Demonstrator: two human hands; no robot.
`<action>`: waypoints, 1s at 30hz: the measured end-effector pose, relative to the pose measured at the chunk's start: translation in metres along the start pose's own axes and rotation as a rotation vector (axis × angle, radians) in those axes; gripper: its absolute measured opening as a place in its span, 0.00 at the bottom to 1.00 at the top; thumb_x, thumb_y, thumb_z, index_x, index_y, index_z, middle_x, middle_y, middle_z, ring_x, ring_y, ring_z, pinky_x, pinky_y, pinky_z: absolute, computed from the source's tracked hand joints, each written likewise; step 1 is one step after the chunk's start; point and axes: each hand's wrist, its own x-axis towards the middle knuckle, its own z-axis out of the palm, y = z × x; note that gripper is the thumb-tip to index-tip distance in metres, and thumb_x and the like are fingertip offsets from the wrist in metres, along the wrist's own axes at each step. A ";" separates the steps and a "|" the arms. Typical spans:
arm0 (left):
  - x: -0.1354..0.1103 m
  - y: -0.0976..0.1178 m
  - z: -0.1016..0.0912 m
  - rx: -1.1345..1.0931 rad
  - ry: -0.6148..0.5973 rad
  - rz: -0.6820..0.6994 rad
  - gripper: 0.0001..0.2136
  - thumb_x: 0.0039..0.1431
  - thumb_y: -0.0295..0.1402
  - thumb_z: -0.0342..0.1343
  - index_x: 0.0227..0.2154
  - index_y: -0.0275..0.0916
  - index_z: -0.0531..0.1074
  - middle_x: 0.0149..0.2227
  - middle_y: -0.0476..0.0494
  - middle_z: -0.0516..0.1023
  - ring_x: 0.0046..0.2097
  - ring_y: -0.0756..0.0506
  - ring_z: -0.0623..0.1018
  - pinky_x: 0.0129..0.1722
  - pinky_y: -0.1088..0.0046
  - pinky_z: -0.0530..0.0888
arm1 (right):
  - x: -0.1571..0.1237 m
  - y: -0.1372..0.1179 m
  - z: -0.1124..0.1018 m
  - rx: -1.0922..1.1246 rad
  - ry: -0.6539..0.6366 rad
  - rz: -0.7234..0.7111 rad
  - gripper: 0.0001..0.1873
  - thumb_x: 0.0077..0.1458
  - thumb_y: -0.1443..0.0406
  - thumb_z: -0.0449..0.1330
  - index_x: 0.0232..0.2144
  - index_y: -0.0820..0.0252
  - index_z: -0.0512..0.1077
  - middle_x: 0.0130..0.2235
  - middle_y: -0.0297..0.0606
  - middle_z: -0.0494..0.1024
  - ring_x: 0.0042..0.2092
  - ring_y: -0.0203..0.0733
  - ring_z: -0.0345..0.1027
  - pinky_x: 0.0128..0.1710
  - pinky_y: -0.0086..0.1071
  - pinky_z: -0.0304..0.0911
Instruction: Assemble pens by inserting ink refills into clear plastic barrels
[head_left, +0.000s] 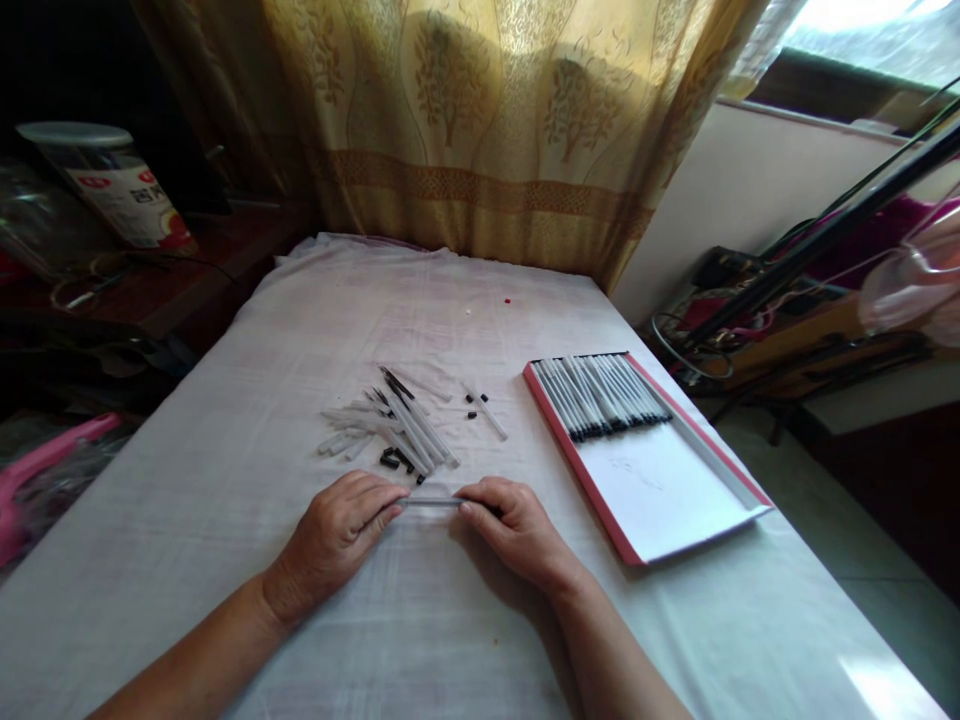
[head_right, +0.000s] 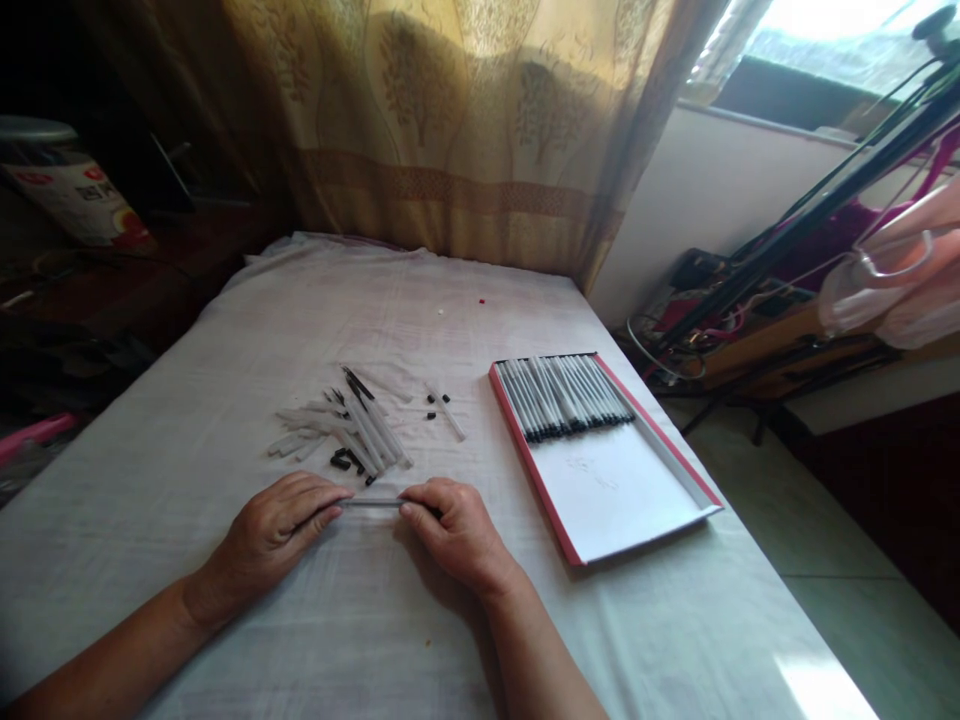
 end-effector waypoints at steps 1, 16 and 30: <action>0.000 0.000 0.000 0.002 0.000 -0.001 0.08 0.66 0.32 0.53 0.42 0.40 0.77 0.36 0.45 0.82 0.38 0.48 0.80 0.40 0.73 0.76 | 0.000 -0.001 0.000 -0.004 -0.003 0.003 0.10 0.60 0.65 0.58 0.36 0.56 0.81 0.33 0.37 0.83 0.34 0.40 0.76 0.37 0.30 0.67; 0.000 -0.005 0.004 0.036 0.056 -0.176 0.12 0.66 0.39 0.50 0.44 0.42 0.76 0.38 0.44 0.83 0.41 0.45 0.81 0.44 0.70 0.78 | -0.002 -0.008 -0.005 -0.046 0.078 0.029 0.07 0.56 0.67 0.60 0.34 0.56 0.80 0.34 0.37 0.81 0.36 0.40 0.74 0.37 0.30 0.66; -0.003 -0.011 0.009 -0.065 0.066 -0.295 0.15 0.65 0.41 0.51 0.51 0.42 0.72 0.38 0.45 0.83 0.38 0.46 0.83 0.41 0.71 0.79 | 0.015 0.065 -0.178 -0.536 0.928 0.426 0.14 0.54 0.59 0.59 0.37 0.62 0.78 0.35 0.46 0.81 0.38 0.51 0.75 0.42 0.41 0.67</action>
